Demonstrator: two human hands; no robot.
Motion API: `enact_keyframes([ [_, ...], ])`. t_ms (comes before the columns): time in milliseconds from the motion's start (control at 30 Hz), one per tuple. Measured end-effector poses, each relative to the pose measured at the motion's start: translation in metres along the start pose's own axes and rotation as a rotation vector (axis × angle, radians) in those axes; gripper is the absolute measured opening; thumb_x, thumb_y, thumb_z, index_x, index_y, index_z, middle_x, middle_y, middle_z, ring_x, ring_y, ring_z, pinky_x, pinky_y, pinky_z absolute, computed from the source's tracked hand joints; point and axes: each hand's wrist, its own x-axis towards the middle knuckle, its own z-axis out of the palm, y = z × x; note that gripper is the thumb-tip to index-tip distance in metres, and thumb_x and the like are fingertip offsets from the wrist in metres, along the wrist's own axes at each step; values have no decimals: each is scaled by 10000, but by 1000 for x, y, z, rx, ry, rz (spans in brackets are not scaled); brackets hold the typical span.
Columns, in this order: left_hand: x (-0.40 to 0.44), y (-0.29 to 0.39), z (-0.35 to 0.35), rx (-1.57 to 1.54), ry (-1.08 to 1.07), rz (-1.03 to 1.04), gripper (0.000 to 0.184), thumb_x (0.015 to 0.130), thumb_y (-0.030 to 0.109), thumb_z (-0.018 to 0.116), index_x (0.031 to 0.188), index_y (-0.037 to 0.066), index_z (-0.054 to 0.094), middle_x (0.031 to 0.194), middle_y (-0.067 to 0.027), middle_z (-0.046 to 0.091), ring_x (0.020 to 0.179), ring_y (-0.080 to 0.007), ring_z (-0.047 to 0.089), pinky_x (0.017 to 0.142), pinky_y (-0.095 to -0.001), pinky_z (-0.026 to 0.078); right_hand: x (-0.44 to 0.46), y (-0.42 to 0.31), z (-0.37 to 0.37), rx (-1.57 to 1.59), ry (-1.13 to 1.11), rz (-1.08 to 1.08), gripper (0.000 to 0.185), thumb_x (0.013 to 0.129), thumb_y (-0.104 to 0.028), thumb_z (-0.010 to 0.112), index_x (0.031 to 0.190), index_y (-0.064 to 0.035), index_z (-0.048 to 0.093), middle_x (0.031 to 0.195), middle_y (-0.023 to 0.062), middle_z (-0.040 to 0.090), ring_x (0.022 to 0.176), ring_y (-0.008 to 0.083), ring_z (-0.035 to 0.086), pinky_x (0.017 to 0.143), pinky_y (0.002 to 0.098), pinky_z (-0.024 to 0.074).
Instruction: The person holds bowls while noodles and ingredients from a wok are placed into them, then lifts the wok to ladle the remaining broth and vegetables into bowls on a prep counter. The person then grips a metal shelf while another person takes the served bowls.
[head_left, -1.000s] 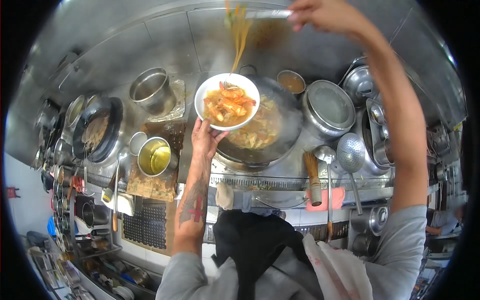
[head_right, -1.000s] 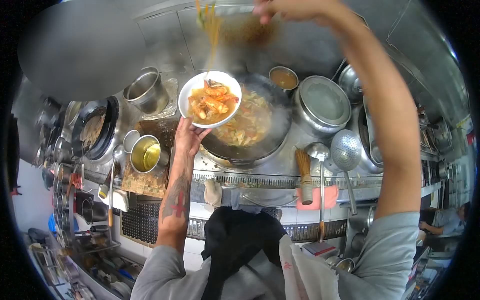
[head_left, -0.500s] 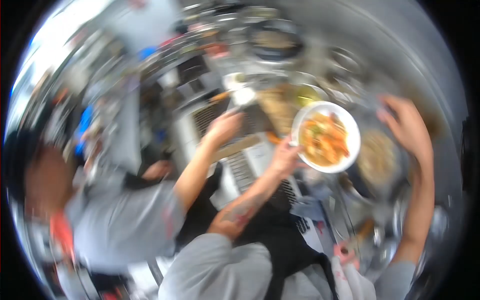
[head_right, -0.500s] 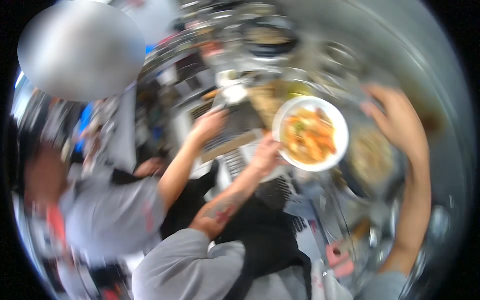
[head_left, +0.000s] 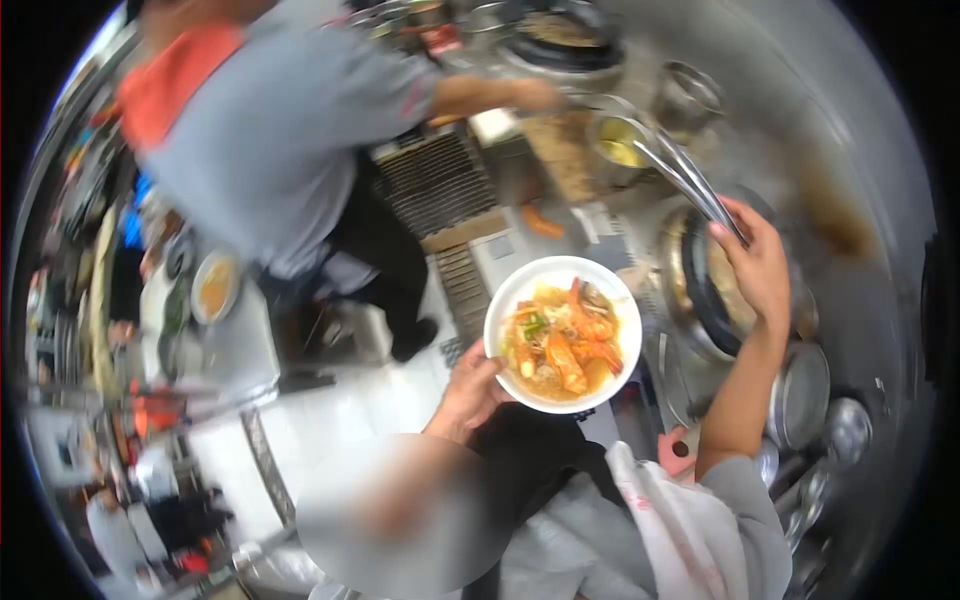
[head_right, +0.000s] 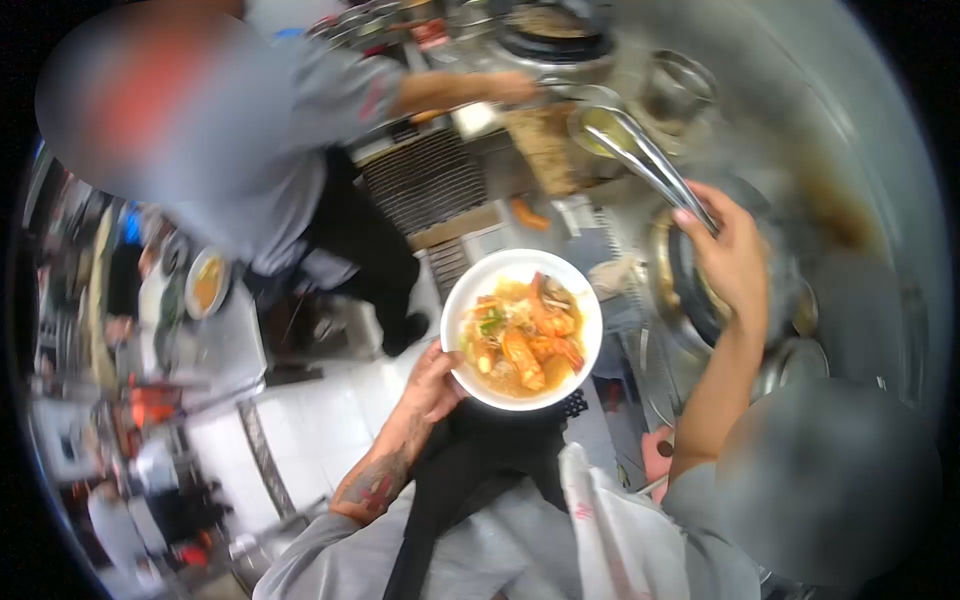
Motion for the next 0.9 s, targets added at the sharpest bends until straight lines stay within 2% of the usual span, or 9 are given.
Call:
enact_keyframes([
  [100,-4,-33,-19,-76,138,69,521,902,110,584,1395,39,429,1321,-160,573,1166,-296,618,935,-491,565,15,94,14,240,-140,1,387,908,-102,678,1268,19,603,1147,65,674,1037,140,616,935,281,451],
  [133,-3,-31,-13,-127,183,138,500,912,91,560,1392,50,425,1272,-147,590,1079,-284,654,862,-485,599,24,112,12,266,-265,186,418,921,-101,668,1308,20,567,1155,66,664,1030,131,614,921,265,460],
  [233,16,-9,-13,-158,310,364,481,921,71,534,1390,64,424,1222,-139,608,992,-281,692,785,-493,631,65,215,36,399,-347,156,397,928,-133,678,1282,6,567,968,14,657,762,63,554,636,212,422],
  [300,-15,14,-52,-92,400,495,507,918,83,544,1407,66,410,1230,-153,607,1005,-311,689,767,-523,625,52,184,49,400,-451,238,379,914,-129,694,1258,-16,582,835,-25,628,549,12,434,462,181,313],
  [367,-54,37,-106,-55,430,641,555,907,106,566,1431,106,383,1283,-167,578,1086,-356,652,839,-566,593,20,142,79,376,-480,223,371,910,-132,697,1252,-33,592,829,-31,629,517,-6,393,435,177,280],
  [433,-79,73,-138,-7,532,739,556,924,101,548,1449,122,365,1308,-166,566,1112,-367,635,878,-604,561,16,105,113,429,-624,219,372,897,-115,703,1244,-22,605,862,-14,647,601,46,520,519,206,412],
  [500,-100,107,-169,-33,614,800,538,939,92,528,1450,117,360,1307,-174,567,1104,-368,639,878,-606,558,26,116,191,323,-563,-229,415,869,-116,723,1247,7,602,914,42,694,788,149,652,713,294,519],
  [567,-116,138,-208,5,627,832,511,937,112,524,1426,104,376,1279,-181,582,1074,-362,651,851,-574,577,16,38,241,63,-481,-365,458,842,-146,736,1252,5,600,990,127,715,962,265,683,880,366,506],
  [900,-154,235,-320,-118,707,834,466,897,93,467,1358,41,431,1231,-192,600,994,-335,685,741,-480,627,40,-208,528,-153,-540,-646,362,841,-147,691,1188,-57,640,981,157,684,895,352,660,791,443,518],
])
